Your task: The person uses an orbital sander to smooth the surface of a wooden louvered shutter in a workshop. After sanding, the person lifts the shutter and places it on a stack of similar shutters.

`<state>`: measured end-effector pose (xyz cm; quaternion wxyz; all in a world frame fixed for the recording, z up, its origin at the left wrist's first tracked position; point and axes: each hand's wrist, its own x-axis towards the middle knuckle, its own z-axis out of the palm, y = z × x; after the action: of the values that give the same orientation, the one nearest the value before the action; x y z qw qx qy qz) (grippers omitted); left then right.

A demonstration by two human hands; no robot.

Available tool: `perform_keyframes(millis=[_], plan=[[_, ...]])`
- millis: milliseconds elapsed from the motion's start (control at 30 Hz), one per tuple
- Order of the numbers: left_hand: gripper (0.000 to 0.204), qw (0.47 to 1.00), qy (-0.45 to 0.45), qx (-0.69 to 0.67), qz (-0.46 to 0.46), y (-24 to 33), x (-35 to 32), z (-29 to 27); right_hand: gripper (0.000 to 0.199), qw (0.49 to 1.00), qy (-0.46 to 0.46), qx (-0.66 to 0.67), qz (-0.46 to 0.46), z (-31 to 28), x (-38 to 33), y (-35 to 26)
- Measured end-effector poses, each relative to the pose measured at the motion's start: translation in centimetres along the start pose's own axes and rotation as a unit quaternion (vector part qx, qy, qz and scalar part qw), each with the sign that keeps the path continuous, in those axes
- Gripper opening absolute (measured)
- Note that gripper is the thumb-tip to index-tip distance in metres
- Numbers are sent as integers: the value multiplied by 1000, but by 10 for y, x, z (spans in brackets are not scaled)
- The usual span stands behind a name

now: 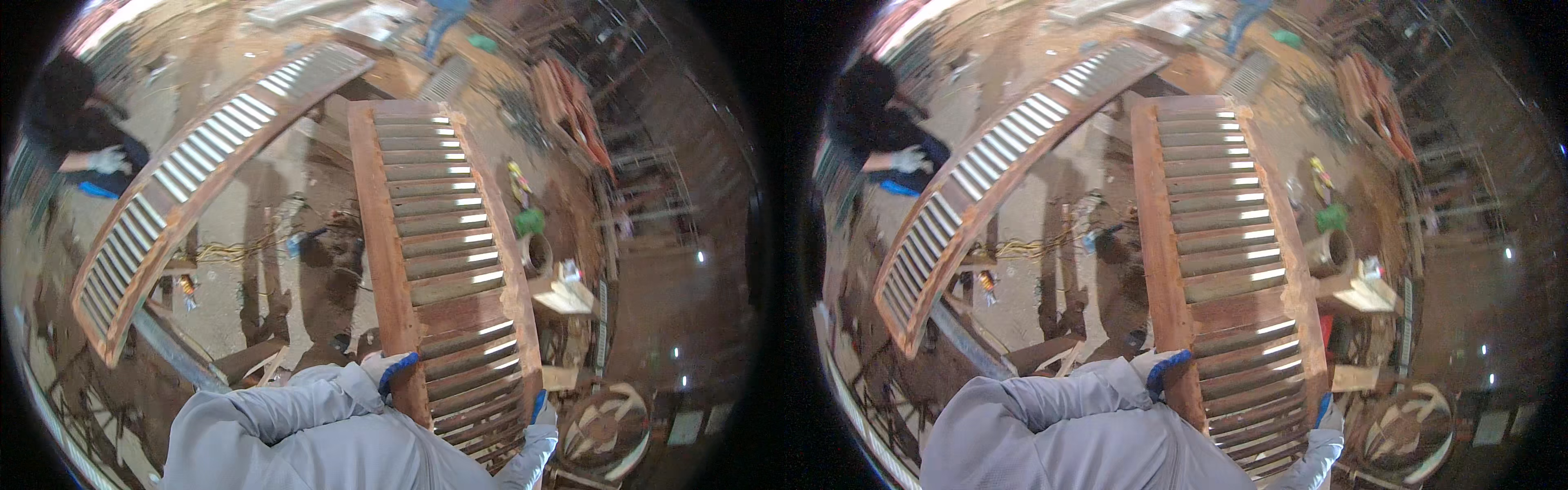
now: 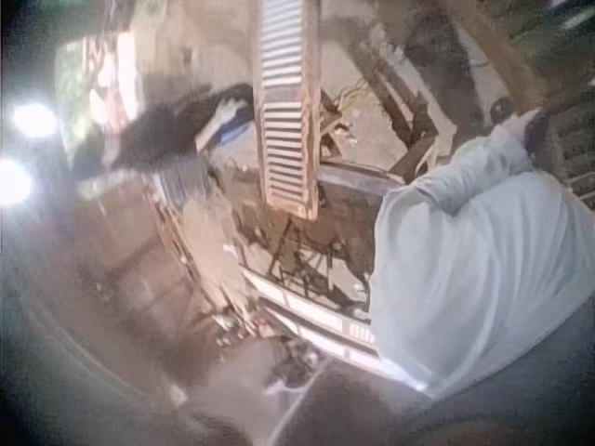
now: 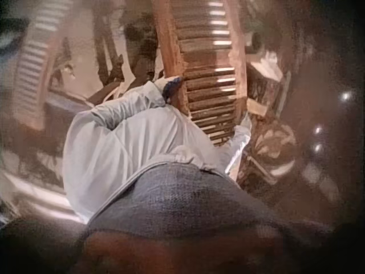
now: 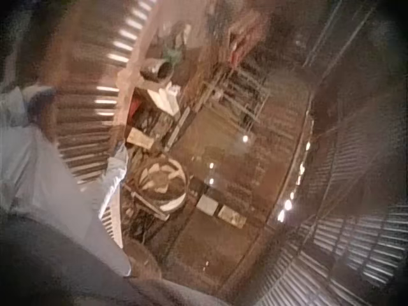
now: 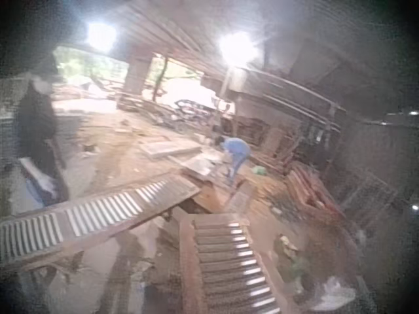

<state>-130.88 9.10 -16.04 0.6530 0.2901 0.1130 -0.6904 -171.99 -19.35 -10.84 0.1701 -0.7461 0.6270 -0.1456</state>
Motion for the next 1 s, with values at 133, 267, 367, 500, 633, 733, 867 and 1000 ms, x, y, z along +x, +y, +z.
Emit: perform_keyframes(millis=[133, 267, 367, 500, 633, 733, 867, 1000], plan=[[38, 996, 74, -24, 48, 15, -64, 24, 51, 988, -87, -10, -125, 2, 44, -95], [47, 954, 53, 121, 270, -22, -80, -12, 45, 971, -150, -5, -184, 3, 72, -147], [62, 732, 69, 437, 518, -68, -73, -75, 47, 954, -192, 19, -230, 13, 85, -197], [54, 761, 145, 438, 456, -62, -137, -42, 49, 926, -171, -56, -332, 15, 73, -283], [46, 767, 187, 381, 481, -68, -172, -42, 48, 875, -197, -46, -440, 26, 54, -365], [44, 824, 105, 172, 529, -100, -137, -76, 48, 824, -233, -68, -512, 33, 33, -434], [40, 875, -61, -237, 417, -86, -128, -93, 50, 779, -253, -137, -556, 68, 32, -497], [40, 860, -22, -339, 381, -108, -116, -130, 52, 747, -304, -188, -561, 105, -2, -562]])
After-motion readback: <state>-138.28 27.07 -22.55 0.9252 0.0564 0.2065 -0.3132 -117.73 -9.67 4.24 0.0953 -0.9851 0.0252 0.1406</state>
